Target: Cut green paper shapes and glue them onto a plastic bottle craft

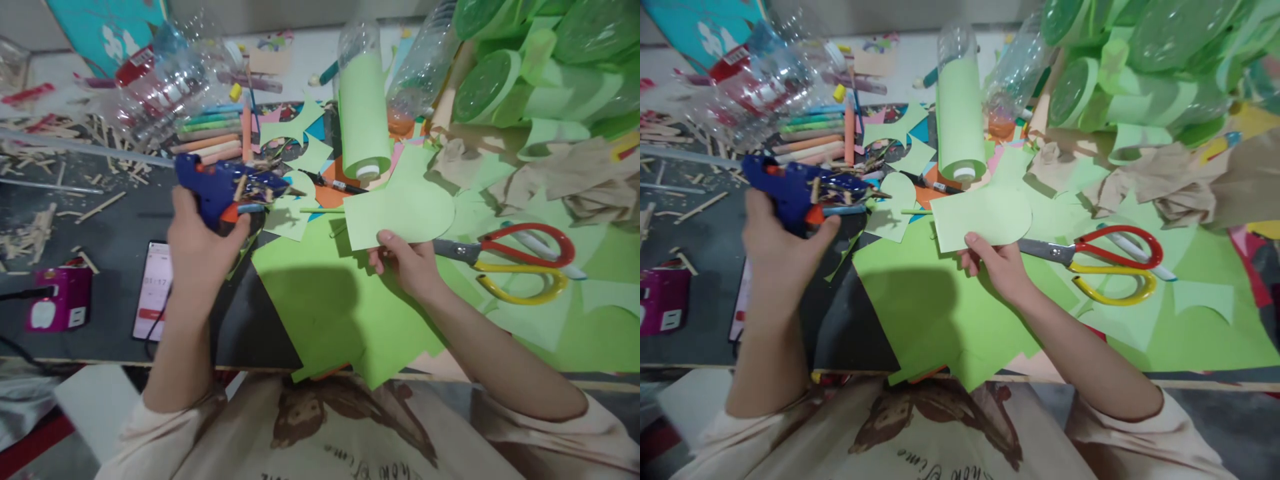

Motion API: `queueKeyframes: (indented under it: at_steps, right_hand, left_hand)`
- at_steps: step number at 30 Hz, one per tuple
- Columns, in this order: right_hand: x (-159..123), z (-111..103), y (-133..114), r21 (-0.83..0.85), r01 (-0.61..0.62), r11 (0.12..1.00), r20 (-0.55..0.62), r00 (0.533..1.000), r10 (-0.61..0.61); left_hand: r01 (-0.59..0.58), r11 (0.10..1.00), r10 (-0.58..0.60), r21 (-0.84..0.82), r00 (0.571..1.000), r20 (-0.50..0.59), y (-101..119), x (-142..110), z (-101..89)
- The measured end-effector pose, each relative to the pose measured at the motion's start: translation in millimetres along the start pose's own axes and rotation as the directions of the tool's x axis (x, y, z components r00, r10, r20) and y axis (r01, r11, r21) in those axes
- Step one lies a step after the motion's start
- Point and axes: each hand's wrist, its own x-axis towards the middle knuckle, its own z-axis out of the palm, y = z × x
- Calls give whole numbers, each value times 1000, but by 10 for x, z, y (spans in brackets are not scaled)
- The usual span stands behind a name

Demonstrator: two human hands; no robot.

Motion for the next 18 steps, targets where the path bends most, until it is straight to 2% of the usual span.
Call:
queueKeyframes:
  at_steps: [2,5,7,8,10,11,13,14,16,18]
  right_hand:
    - [8,-7,19,9,8,1000,-22,1000,-8]
    - [19,-19,49,-3,-5,1000,-51,999,5]
    - [26,-20,53,-9,-21,1000,-71,997,21]
    - [30,-17,50,-8,-30,1000,-82,996,29]
    - [40,-4,35,1,-44,999,-111,993,44]
    - [47,4,27,10,-48,999,-129,990,49]
    - [63,19,16,30,-36,999,-168,985,41]
    - [72,24,14,36,-23,999,-187,982,30]
    - [87,28,21,33,1,999,-216,976,6]
    - [96,22,33,10,4,1000,-226,974,-2]
  left_hand:
    - [53,996,-50,70,997,-52,-156,63,-195]
    - [160,976,-139,149,980,-145,-544,177,-459]
    - [194,970,-171,148,974,-151,-822,249,-577]
    - [194,973,-184,122,979,-90,-942,280,-610]
    - [285,949,-279,133,958,-65,-1115,334,-621]
    - [323,936,-324,139,946,-19,-1167,358,-601]
    - [377,912,-388,161,921,42,-1218,398,-527]
    - [401,901,-412,167,910,40,-1228,413,-485]
    - [356,921,-367,156,929,46,-1238,432,-419]
    - [206,976,-215,76,967,138,-1240,438,-398]
